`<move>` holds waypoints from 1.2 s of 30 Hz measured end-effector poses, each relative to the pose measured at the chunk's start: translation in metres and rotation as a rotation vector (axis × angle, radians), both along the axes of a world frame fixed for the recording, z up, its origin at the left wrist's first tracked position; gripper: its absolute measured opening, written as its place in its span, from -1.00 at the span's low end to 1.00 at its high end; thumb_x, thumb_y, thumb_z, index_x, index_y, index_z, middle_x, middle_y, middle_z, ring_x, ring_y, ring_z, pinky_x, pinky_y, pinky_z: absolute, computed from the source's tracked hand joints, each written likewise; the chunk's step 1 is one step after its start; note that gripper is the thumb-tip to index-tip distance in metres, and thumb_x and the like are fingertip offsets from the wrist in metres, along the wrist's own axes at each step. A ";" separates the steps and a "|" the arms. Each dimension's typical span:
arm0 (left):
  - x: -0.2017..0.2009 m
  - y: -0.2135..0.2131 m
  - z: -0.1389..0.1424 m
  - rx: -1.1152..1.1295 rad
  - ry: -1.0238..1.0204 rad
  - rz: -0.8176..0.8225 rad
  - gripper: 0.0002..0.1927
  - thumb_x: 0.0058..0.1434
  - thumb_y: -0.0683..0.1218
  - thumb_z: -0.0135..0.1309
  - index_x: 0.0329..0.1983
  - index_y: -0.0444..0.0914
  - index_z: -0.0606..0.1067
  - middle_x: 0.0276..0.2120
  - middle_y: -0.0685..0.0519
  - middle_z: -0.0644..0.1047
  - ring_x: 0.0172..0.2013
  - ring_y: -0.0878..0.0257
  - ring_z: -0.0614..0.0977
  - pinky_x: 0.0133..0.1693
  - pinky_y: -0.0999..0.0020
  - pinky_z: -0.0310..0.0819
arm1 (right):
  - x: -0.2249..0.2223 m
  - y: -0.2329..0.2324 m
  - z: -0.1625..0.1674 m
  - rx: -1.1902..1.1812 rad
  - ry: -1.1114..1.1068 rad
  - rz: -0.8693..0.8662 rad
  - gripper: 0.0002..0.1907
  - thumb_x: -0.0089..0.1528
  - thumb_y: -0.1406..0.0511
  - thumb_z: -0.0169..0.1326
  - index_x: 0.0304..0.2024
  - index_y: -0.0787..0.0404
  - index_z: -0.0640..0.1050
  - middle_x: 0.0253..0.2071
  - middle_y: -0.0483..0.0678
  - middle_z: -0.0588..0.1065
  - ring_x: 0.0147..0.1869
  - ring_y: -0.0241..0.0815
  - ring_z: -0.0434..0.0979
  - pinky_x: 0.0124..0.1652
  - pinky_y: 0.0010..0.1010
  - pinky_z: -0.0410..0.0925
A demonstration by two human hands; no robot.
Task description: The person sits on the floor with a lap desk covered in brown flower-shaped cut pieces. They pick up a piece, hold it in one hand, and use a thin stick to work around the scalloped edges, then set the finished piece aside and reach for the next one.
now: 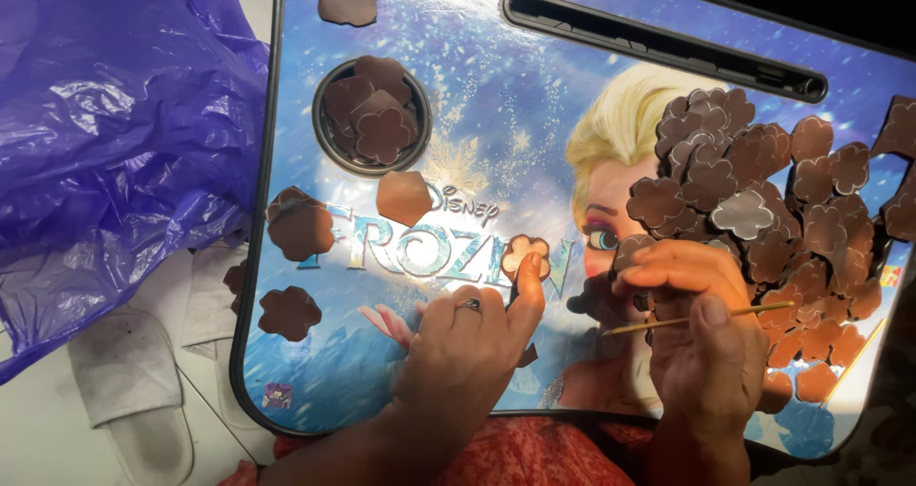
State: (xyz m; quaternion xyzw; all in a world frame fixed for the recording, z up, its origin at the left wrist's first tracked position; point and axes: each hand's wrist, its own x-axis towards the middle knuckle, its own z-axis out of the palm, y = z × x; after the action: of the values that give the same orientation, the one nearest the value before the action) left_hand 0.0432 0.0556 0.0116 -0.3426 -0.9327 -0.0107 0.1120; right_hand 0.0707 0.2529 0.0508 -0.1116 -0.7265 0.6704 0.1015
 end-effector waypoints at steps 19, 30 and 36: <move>0.026 -0.011 -0.008 -0.289 -0.112 -0.152 -0.69 0.21 -0.07 -0.01 0.02 -0.21 0.45 -0.53 0.21 0.44 -0.41 0.31 0.49 -0.30 0.33 0.24 | 0.003 -0.069 0.001 0.771 -0.005 0.219 -0.90 0.40 0.37 0.03 -0.16 0.26 0.56 -0.24 -0.04 0.59 -0.22 -0.21 0.58 -0.16 -0.43 0.42; 0.022 -0.020 -0.001 -0.266 -0.041 -0.115 -0.62 0.18 -0.07 -0.01 0.07 -0.25 0.42 -0.60 0.21 0.44 -0.47 0.32 0.47 -0.32 0.35 0.21 | -0.002 -0.077 -0.006 0.809 0.006 0.259 -0.89 0.40 0.33 0.05 -0.14 0.25 0.56 -0.25 -0.03 0.59 -0.25 -0.19 0.59 -0.21 -0.42 0.41; 0.024 -0.018 -0.006 -0.232 -0.038 -0.088 -0.51 0.16 -0.06 -0.02 0.17 -0.28 0.39 -0.61 0.25 0.41 -0.48 0.36 0.46 -0.33 0.36 0.21 | -0.004 -0.078 -0.004 0.841 0.029 0.285 -0.88 0.41 0.31 0.06 -0.15 0.25 0.55 -0.25 -0.04 0.59 -0.26 -0.19 0.57 -0.21 -0.42 0.41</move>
State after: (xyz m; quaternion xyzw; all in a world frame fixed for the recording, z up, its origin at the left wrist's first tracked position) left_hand 0.0676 0.0380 0.0053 -0.3937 -0.9137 0.0860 0.0530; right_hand 0.0670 0.1754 0.0463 0.0499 -0.9427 0.3254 0.0548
